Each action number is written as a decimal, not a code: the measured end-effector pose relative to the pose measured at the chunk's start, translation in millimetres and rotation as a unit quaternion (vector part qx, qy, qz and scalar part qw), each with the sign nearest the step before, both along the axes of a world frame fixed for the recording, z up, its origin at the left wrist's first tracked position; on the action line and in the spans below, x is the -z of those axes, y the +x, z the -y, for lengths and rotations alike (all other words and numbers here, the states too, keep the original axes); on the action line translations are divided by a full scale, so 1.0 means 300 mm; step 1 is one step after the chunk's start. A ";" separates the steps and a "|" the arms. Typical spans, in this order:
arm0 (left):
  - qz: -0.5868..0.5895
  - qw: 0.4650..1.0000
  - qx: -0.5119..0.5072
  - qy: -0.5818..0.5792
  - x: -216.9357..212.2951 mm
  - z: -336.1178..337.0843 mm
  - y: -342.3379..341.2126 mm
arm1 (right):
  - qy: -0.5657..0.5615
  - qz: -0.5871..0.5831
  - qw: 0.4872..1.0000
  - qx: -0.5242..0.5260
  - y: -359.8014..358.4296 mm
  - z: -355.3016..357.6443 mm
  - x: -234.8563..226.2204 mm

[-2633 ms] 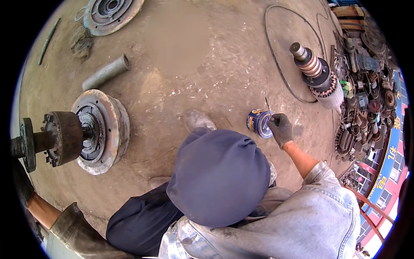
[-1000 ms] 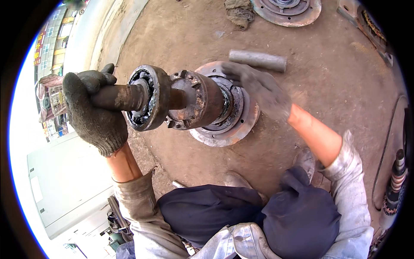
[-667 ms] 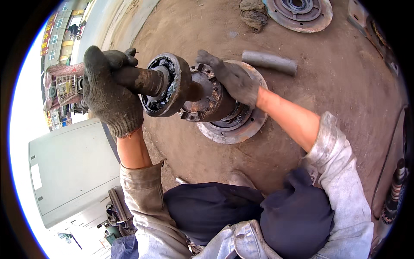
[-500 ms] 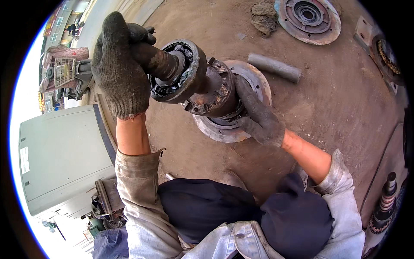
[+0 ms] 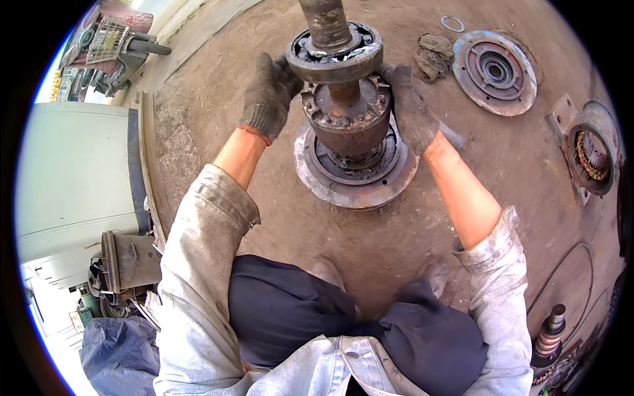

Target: The person sits on the floor and applies grease to a mechanical assembly using a small brush. They then insert the assembly into a larger housing and secure it with a metal plate.

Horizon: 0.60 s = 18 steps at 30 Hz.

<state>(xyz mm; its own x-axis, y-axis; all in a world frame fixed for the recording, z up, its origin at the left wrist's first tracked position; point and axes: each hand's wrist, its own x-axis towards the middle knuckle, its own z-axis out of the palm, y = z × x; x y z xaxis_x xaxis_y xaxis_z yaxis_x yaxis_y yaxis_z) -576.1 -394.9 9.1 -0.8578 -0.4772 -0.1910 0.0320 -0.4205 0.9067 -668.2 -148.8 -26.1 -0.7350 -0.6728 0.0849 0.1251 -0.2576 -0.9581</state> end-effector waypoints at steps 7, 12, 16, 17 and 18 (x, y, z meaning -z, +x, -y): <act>0.086 0.985 0.002 0.148 0.025 -0.120 0.082 | 0.022 0.055 0.995 0.085 0.096 0.125 0.033; 0.041 0.989 0.098 0.107 0.137 0.008 0.081 | -0.038 0.097 0.992 0.066 0.133 0.162 0.083; 0.070 0.985 0.153 0.034 0.143 0.086 0.055 | 0.084 -0.050 0.987 0.125 0.199 0.159 0.193; 0.080 0.985 0.154 0.011 0.143 0.101 0.073 | 0.074 -0.023 0.989 0.128 0.239 0.177 0.190; 0.088 0.983 0.158 -0.008 0.136 0.102 0.073 | 0.067 0.001 0.989 0.134 0.271 0.182 0.188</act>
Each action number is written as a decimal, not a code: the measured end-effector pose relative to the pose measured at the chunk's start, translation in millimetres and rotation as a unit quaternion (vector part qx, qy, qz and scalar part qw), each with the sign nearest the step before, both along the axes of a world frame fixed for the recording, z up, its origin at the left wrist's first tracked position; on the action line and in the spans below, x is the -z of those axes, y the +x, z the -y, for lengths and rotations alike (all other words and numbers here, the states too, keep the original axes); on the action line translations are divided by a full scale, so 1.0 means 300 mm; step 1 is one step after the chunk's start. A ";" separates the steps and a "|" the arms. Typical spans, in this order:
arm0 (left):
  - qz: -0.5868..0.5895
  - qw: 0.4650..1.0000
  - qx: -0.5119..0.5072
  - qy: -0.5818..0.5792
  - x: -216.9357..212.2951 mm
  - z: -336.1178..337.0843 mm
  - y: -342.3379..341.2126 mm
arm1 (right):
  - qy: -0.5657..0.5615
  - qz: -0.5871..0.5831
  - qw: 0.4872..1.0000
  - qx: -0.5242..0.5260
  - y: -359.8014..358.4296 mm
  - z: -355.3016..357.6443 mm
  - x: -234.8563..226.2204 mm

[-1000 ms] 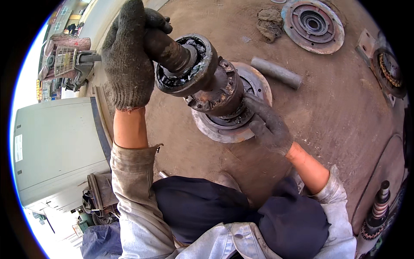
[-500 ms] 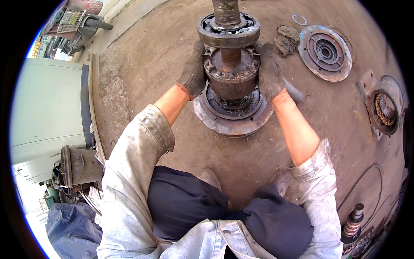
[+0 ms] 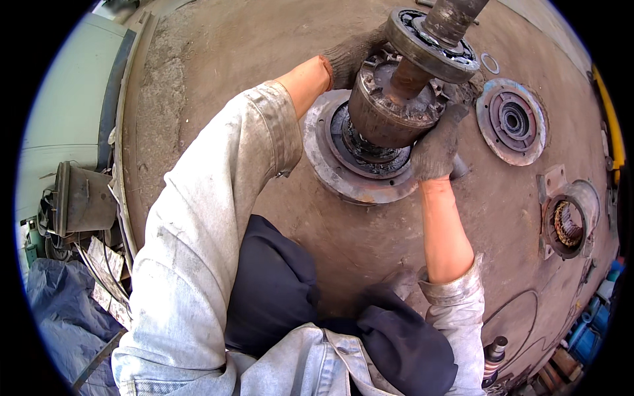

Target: The person sits on the floor and applies grease to a mechanical assembly using a small brush. They then insert the assembly into a larger housing and secure it with a metal plate.

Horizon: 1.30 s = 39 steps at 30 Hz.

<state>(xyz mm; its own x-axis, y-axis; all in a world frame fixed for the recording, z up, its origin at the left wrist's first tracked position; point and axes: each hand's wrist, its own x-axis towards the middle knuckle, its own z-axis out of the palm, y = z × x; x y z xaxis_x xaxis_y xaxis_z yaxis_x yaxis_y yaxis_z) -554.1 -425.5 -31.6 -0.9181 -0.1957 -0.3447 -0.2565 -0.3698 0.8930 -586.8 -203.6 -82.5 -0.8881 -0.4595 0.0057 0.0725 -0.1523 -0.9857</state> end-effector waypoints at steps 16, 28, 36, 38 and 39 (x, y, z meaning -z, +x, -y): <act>-0.098 0.989 -0.084 0.075 0.171 0.029 0.056 | -0.084 0.010 0.991 0.105 0.081 0.117 0.019; -0.058 0.990 -0.118 0.056 0.069 -0.021 0.159 | 0.022 -0.576 0.787 -0.220 0.292 0.042 -0.166; -0.191 0.958 -0.023 -0.212 0.134 0.026 0.149 | 0.077 -0.531 0.752 -0.382 0.220 0.106 -0.149; -0.205 0.948 -0.022 -0.242 0.169 0.023 0.119 | 0.134 -0.560 0.708 -0.409 0.199 0.107 -0.173; -0.190 0.955 -0.027 -0.226 0.160 0.009 0.111 | 0.162 -0.573 0.685 -0.420 0.187 0.106 -0.184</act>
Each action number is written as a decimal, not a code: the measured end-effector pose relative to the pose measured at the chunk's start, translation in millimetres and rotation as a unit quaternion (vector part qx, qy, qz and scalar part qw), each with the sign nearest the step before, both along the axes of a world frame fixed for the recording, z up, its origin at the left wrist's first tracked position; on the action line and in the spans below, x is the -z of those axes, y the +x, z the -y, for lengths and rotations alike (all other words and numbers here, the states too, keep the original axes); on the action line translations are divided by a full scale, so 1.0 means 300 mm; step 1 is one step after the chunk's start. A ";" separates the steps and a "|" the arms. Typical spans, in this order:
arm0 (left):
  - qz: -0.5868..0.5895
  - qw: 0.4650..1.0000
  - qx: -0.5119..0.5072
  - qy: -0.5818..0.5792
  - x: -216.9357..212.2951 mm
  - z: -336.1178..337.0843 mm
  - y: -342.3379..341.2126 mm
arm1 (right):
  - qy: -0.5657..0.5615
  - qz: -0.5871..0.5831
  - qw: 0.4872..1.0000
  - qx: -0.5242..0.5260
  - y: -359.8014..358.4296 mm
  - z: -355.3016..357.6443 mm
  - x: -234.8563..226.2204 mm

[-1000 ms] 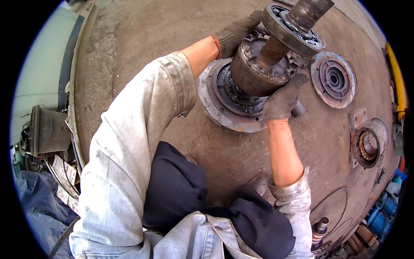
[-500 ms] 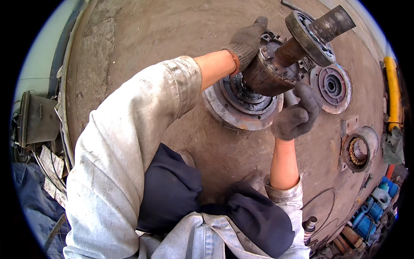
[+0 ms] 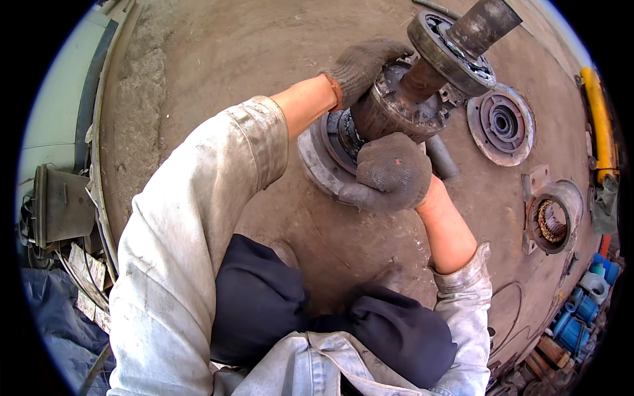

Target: The person sits on the floor and applies grease to a mechanical assembly using a small brush. They then insert the assembly into a larger housing and secure it with a metal plate.

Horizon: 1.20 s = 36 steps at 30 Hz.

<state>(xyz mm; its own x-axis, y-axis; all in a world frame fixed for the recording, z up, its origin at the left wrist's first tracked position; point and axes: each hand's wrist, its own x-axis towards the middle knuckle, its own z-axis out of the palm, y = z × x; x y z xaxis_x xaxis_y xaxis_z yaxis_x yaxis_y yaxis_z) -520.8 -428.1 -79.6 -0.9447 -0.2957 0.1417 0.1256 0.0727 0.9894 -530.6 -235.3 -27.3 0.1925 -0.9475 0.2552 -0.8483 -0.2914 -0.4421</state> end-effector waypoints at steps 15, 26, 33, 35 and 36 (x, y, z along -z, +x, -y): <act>-0.018 0.973 0.005 -0.229 -0.072 -0.079 -0.123 | 0.118 -0.040 0.989 -0.076 -0.179 -0.111 -0.060; 0.088 0.977 0.007 -0.195 -0.020 0.008 -0.043 | 0.149 -0.033 0.984 -0.089 -0.014 0.174 0.004; 0.035 0.983 0.019 -0.177 -0.094 -0.053 -0.052 | 0.169 -0.110 0.979 0.031 -0.009 0.091 -0.102; 0.046 0.991 0.015 -0.126 -0.097 -0.048 -0.041 | 0.183 -0.103 0.978 0.012 0.009 0.144 -0.106; 0.043 0.989 0.023 -0.141 -0.098 -0.045 -0.046 | 0.178 -0.098 0.979 0.021 0.013 0.154 -0.103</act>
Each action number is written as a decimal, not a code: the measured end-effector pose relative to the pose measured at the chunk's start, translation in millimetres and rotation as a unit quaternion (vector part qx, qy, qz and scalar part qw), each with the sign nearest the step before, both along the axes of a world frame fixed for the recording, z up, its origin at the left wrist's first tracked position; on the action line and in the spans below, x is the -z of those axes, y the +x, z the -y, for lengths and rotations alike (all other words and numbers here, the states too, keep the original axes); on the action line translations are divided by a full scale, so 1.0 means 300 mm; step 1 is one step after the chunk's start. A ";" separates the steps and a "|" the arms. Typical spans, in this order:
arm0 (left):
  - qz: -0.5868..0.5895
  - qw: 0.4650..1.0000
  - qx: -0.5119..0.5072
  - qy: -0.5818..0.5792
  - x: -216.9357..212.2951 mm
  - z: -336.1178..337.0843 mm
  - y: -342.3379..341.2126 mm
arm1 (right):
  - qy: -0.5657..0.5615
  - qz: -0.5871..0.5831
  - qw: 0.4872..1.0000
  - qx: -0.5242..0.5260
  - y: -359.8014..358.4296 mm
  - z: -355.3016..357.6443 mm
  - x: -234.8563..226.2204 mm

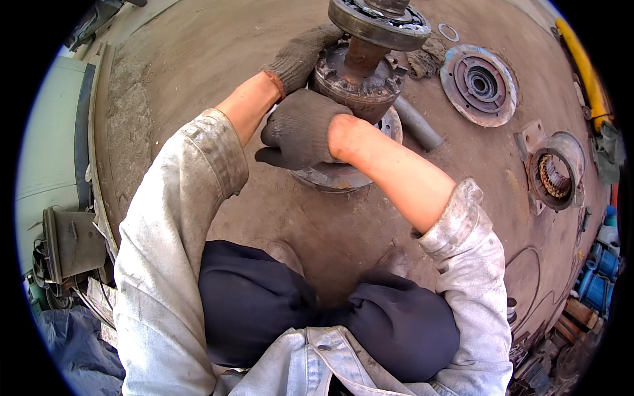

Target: The person sits on the floor and applies grease to a mechanical assembly using a small brush. They then insert the assembly into a larger housing and secure it with a metal plate.

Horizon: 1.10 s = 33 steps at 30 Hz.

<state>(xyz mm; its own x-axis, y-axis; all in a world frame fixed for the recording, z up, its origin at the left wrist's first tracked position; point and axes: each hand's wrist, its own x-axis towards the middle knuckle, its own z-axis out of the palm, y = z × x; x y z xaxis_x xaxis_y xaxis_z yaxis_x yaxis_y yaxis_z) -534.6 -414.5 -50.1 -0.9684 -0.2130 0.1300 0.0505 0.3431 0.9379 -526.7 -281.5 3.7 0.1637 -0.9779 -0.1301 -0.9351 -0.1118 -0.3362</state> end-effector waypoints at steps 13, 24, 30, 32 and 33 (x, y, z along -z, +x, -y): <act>0.024 0.958 -0.163 0.233 -0.196 0.104 -0.055 | -0.124 0.427 0.824 0.351 0.116 -0.566 0.112; -0.158 0.923 -0.038 -0.349 -0.724 -0.097 -0.450 | -0.077 0.478 0.817 0.312 0.101 -0.611 0.158; -0.101 0.993 -0.045 -0.038 -0.755 -0.270 -0.385 | -0.055 0.451 0.801 0.390 -0.158 -0.805 0.211; -0.154 0.977 -0.002 -0.144 -0.665 -0.071 -0.316 | -0.039 0.474 0.776 0.413 -0.230 -0.775 0.202; -0.182 0.965 0.024 -0.184 -0.599 0.018 -0.294 | -0.036 0.462 0.777 0.425 -0.266 -0.780 0.195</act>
<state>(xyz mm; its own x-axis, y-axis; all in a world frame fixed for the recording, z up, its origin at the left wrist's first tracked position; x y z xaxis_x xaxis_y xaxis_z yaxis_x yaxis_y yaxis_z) -623.0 -419.9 129.5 -0.8514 -0.0433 0.5227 0.3783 0.6395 0.6693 -606.7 -47.7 -54.7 -0.5559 -0.7825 -0.2805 -0.0448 0.3651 -0.9299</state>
